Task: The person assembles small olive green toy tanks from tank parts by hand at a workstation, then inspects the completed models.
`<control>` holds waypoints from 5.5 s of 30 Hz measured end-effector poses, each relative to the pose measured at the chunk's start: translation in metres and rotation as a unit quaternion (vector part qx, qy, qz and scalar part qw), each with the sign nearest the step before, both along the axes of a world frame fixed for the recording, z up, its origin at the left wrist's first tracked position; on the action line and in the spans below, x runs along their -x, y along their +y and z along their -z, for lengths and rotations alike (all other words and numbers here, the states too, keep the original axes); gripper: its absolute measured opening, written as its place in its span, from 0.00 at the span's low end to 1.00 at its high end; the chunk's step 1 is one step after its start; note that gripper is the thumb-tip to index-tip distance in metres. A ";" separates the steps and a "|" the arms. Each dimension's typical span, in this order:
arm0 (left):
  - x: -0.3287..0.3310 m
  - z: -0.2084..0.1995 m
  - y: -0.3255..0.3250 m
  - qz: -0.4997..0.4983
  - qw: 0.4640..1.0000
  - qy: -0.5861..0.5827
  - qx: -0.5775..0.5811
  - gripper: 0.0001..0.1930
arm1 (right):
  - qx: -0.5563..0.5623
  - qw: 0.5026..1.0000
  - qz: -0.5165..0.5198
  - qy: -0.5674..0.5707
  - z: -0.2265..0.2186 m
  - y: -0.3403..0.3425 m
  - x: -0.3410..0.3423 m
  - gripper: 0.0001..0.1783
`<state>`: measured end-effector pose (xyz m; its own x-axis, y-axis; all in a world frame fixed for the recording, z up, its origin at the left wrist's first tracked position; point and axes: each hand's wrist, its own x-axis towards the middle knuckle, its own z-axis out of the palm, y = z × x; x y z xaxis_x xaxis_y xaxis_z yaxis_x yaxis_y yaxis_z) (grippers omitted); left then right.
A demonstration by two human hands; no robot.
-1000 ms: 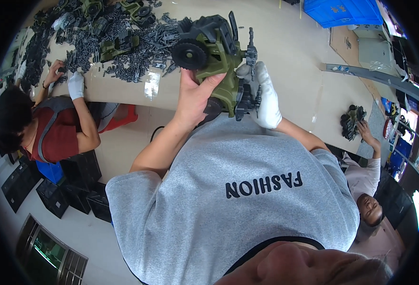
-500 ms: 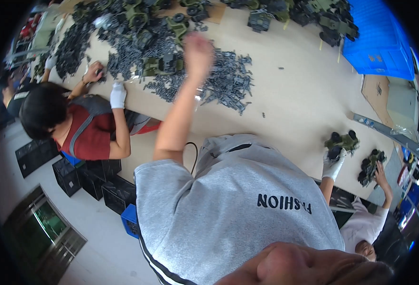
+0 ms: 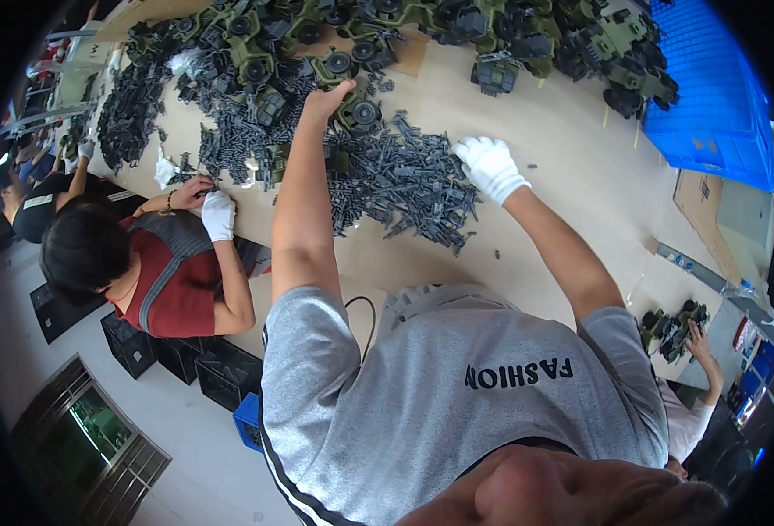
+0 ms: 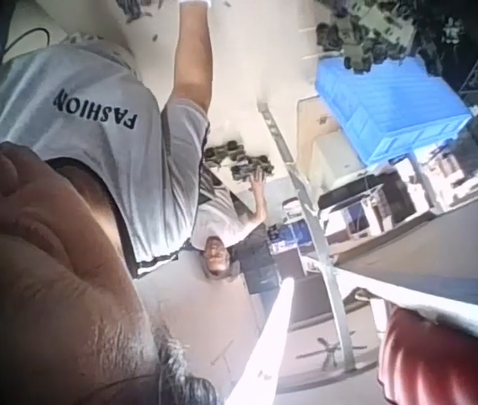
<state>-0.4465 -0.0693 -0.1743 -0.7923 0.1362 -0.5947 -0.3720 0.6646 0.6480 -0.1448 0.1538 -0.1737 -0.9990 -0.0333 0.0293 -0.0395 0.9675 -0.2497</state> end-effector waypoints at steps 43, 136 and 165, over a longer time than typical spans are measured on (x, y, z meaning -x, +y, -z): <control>-0.407 -0.115 0.027 -0.017 0.785 -0.275 -0.555 0.26 | 0.684 0.647 0.329 0.067 -0.158 -0.076 -0.264 0.26; -0.392 -0.171 -0.015 -0.044 0.805 -0.100 -0.583 0.18 | 0.661 0.717 0.222 0.005 -0.220 -0.078 -0.210 0.27; -0.425 -0.219 -0.019 0.021 0.864 -0.075 -0.498 0.23 | 0.780 0.553 0.289 -0.044 -0.200 -0.109 -0.248 0.34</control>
<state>-0.0211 -0.0882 0.0447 -0.6984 0.6658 -0.2626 -0.4916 -0.1795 0.8521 0.1034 0.0451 0.0261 -0.8288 0.2892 -0.4789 0.2436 -0.5841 -0.7743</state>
